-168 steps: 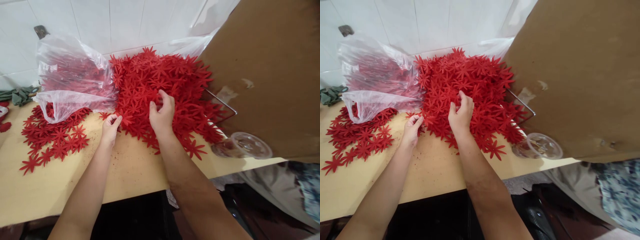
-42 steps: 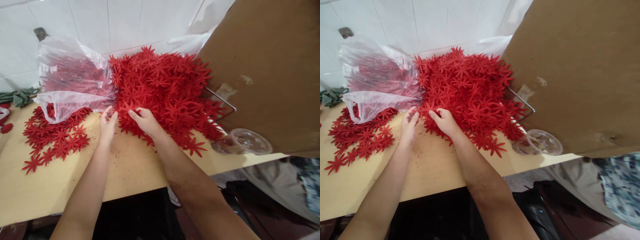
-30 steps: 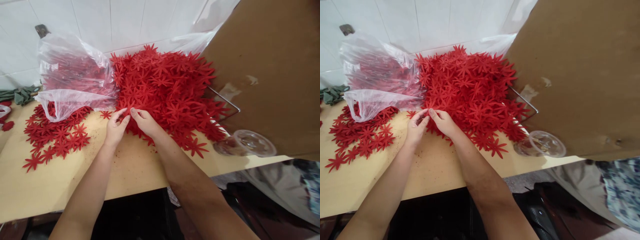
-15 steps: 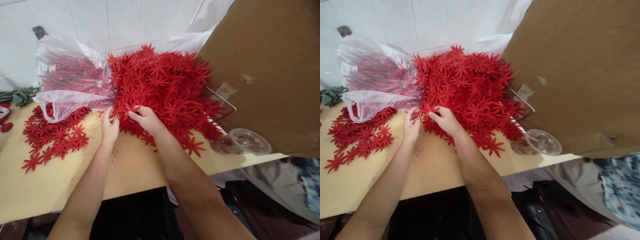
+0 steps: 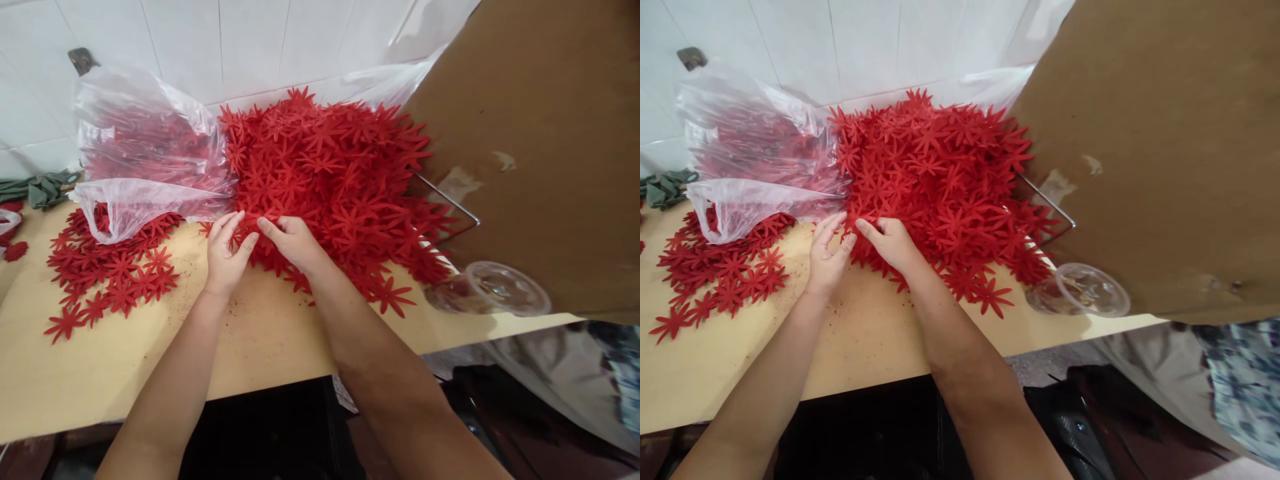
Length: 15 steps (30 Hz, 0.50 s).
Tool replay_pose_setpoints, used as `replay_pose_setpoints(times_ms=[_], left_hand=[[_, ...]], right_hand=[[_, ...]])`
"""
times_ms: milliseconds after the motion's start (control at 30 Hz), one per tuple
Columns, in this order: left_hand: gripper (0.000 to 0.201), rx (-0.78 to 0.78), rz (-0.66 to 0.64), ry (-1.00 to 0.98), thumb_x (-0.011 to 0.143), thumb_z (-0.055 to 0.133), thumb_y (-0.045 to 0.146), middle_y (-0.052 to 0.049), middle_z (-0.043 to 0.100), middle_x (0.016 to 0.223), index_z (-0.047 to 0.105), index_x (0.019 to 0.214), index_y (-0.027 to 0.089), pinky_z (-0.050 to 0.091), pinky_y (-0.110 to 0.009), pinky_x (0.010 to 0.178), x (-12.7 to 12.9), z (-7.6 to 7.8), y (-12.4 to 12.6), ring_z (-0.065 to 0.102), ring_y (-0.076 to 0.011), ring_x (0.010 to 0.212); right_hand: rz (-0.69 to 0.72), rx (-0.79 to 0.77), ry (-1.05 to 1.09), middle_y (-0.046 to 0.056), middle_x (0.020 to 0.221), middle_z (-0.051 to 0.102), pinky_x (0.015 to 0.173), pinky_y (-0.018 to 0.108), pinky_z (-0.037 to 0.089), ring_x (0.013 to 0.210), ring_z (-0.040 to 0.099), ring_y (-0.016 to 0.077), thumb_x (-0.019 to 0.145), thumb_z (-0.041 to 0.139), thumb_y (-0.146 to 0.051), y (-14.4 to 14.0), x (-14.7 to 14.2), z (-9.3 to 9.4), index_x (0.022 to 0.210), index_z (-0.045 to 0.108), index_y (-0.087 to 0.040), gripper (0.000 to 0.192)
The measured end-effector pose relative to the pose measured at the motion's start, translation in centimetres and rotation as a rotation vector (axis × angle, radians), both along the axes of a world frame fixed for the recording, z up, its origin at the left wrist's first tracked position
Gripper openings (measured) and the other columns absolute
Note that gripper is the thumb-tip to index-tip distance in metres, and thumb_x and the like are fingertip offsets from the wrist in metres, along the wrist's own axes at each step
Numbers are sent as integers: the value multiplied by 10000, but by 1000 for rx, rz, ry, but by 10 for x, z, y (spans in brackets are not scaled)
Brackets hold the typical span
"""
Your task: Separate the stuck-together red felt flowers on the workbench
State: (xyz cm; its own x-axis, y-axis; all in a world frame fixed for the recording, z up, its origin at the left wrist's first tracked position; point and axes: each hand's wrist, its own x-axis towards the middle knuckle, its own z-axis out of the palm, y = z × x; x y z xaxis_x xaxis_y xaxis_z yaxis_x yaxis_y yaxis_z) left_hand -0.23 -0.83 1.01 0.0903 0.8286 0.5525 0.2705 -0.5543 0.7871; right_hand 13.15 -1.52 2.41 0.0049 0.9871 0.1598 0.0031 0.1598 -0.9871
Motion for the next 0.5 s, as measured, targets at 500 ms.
replay_pose_setpoints(times_ms=[500], left_hand=[[266, -412, 46, -401, 725, 549, 211, -65, 615, 1005, 566, 988, 177, 446, -281, 832, 0, -6, 11, 574, -123, 886]], right_hand=[[128, -16, -58, -47, 549, 416, 511, 233, 294, 508, 354, 67, 691, 568, -503, -4, 4, 6, 605, 465, -180, 349]])
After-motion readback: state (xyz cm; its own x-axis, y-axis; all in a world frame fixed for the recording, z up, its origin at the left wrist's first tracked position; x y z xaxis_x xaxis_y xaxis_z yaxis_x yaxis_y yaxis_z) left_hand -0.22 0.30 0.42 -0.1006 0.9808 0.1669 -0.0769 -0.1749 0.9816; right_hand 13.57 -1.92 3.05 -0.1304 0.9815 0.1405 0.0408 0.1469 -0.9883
